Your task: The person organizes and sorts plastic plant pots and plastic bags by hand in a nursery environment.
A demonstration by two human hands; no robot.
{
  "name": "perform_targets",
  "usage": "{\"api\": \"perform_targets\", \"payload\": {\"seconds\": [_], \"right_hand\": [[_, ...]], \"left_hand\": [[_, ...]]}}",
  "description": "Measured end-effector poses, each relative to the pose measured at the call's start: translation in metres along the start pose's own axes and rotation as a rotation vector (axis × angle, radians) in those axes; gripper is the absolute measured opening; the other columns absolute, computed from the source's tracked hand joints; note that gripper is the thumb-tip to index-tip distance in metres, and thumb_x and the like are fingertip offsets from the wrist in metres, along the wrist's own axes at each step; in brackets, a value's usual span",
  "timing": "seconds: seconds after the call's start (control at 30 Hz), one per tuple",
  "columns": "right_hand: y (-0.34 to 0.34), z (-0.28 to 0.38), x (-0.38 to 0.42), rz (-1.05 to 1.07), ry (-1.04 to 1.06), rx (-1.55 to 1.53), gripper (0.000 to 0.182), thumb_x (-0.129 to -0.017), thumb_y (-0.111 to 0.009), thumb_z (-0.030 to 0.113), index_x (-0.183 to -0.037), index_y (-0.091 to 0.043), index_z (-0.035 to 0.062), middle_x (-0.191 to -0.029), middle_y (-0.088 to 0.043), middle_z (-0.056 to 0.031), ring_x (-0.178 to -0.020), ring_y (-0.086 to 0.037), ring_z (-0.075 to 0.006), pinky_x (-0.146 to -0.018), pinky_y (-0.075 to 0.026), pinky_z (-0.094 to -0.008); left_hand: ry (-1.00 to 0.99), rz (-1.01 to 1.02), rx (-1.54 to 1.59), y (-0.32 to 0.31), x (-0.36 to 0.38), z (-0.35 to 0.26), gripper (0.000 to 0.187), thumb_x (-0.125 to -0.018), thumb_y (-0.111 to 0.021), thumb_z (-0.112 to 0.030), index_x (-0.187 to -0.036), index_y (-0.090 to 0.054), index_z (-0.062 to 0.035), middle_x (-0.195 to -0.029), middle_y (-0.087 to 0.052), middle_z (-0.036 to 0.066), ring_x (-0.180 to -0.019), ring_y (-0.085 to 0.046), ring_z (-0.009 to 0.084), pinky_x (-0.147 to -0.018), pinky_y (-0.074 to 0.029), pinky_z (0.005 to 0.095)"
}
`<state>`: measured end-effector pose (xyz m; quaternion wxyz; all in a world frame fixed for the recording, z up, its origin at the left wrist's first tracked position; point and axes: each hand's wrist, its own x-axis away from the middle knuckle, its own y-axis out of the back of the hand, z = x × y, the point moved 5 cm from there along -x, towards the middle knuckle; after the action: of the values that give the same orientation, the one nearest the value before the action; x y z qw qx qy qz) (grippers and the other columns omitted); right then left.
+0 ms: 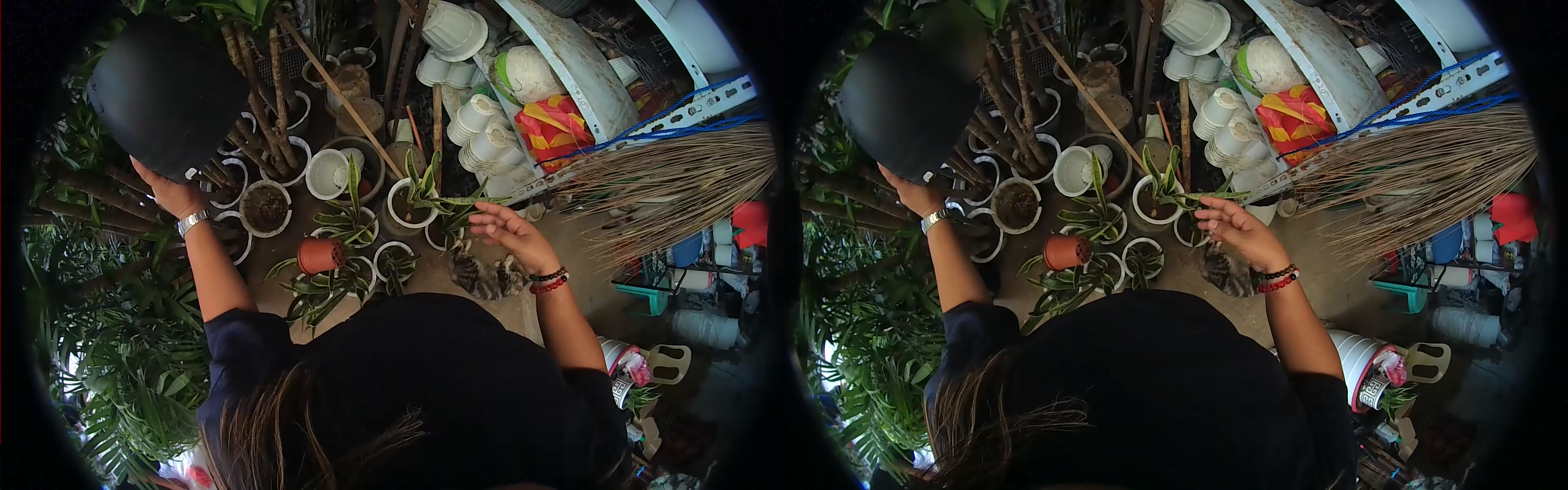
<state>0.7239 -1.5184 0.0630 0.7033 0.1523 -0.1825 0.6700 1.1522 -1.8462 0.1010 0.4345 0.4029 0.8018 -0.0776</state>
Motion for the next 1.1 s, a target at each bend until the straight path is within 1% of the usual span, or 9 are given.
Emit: {"api": "perform_targets", "payload": {"seconds": [0.33, 0.37, 0.47, 0.57, 0.67, 0.7, 0.83, 1.0, 1.1], "right_hand": [[-0.008, 0.046, -0.056, -0.124, 0.084, -0.443, 0.072, -0.090, -0.039, 0.053, -0.142, -0.015, 0.0098, -0.145, -0.020, -0.0145, -0.133, -0.020, -0.0274, -0.105, -0.019, -0.0458], [-0.012, 0.058, -0.067, -0.130, 0.091, -0.392, 0.080, -0.087, -0.035, 0.061, -0.143, -0.012, 0.0081, -0.147, -0.014, -0.0168, -0.136, -0.014, -0.0287, -0.107, -0.014, -0.0469], [-0.019, 0.095, -0.103, -0.221, 0.203, -0.352, 0.082, -0.087, -0.034, 0.063, -0.142, -0.013, 0.0058, -0.148, -0.011, -0.0172, -0.137, -0.010, -0.0292, -0.108, -0.010, -0.0485], [-0.028, 0.103, -0.143, -0.282, 0.412, -0.264, 0.082, -0.087, -0.032, 0.063, -0.141, -0.014, 0.0041, -0.148, -0.010, -0.0170, -0.137, -0.009, -0.0275, -0.109, -0.009, -0.0442], [-0.102, 0.102, -0.135, 0.153, 0.338, -0.479, 0.078, -0.089, -0.033, 0.060, -0.141, -0.020, 0.0037, -0.147, -0.017, -0.0132, -0.136, -0.013, -0.0194, -0.110, -0.010, -0.0321], [-0.078, 0.089, -0.142, 0.055, 0.331, 0.042, 0.084, -0.087, -0.027, 0.065, -0.142, -0.011, 0.0046, -0.149, -0.009, -0.0123, -0.138, -0.007, -0.0228, -0.110, -0.006, -0.0362], [-0.039, 0.099, -0.133, -0.206, 0.334, -0.130, 0.083, -0.087, -0.026, 0.066, -0.141, -0.017, 0.0041, -0.148, -0.016, -0.0120, -0.138, -0.009, -0.0216, -0.109, -0.004, -0.0441], [-0.075, 0.099, -0.110, -0.198, 0.552, 0.439, 0.064, -0.095, -0.029, 0.049, -0.140, -0.023, 0.0028, -0.144, -0.025, -0.0148, -0.135, -0.019, -0.0235, -0.108, -0.013, -0.0303], [-0.046, 0.067, -0.094, -0.072, 0.304, 0.340, 0.071, -0.092, -0.037, 0.050, -0.138, -0.023, -0.0014, -0.142, -0.029, -0.0183, -0.131, -0.028, -0.0258, -0.105, -0.024, -0.0316]], "left_hand": [[0.122, 0.125, -0.003, -0.031, 0.028, 0.011, 0.049, -0.084, -0.052, -0.006, -0.131, -0.038, -0.0033, -0.122, -0.053, 0.017, -0.099, -0.058, 0.0262, -0.071, -0.051, 0.0398], [0.656, 0.143, 0.600, -0.043, 0.049, 0.012, 0.044, -0.085, -0.052, -0.006, -0.127, -0.039, 0.0014, -0.118, -0.052, 0.015, -0.097, -0.057, 0.0259, -0.066, -0.056, 0.0378], [0.968, 0.268, 0.771, -0.044, 0.088, -0.038, 0.034, -0.083, -0.050, -0.002, -0.116, -0.044, 0.0014, -0.110, -0.052, 0.014, -0.085, -0.060, 0.0250, -0.053, -0.059, 0.0332], [1.205, 0.526, 0.873, -0.041, 0.135, -0.090, 0.032, -0.084, -0.050, -0.004, -0.116, -0.046, -0.0011, -0.109, -0.053, 0.011, -0.087, -0.060, 0.0258, -0.055, -0.059, 0.0349], [1.257, 0.730, 0.907, -0.038, 0.176, -0.129, 0.027, -0.085, -0.048, -0.004, -0.109, -0.047, 0.0049, -0.103, -0.056, 0.016, -0.084, -0.063, 0.0285, -0.058, -0.059, 0.0349], [1.361, 0.775, 0.973, -0.037, 0.176, -0.128, 0.024, -0.085, -0.047, -0.004, -0.107, -0.046, 0.0064, -0.101, -0.056, 0.017, -0.081, -0.063, 0.0297, -0.058, -0.059, 0.0336], [1.570, 0.918, 0.935, -0.034, 0.183, -0.114, 0.028, -0.087, -0.041, -0.004, -0.112, -0.039, 0.0080, -0.105, -0.053, 0.022, -0.077, -0.065, 0.0313, -0.058, -0.059, 0.0321], [1.442, 1.274, 0.703, -0.013, 0.190, -0.137, 0.029, -0.086, -0.045, -0.008, -0.107, -0.040, 0.0114, -0.088, -0.061, 0.026, -0.070, -0.066, 0.0292, -0.053, -0.056, 0.0323], [1.549, 1.561, 0.553, -0.014, 0.193, -0.114, 0.036, -0.085, -0.048, -0.012, -0.111, -0.039, 0.0124, -0.082, -0.062, 0.027, -0.060, -0.065, 0.0271, -0.053, -0.057, 0.0294]]}}
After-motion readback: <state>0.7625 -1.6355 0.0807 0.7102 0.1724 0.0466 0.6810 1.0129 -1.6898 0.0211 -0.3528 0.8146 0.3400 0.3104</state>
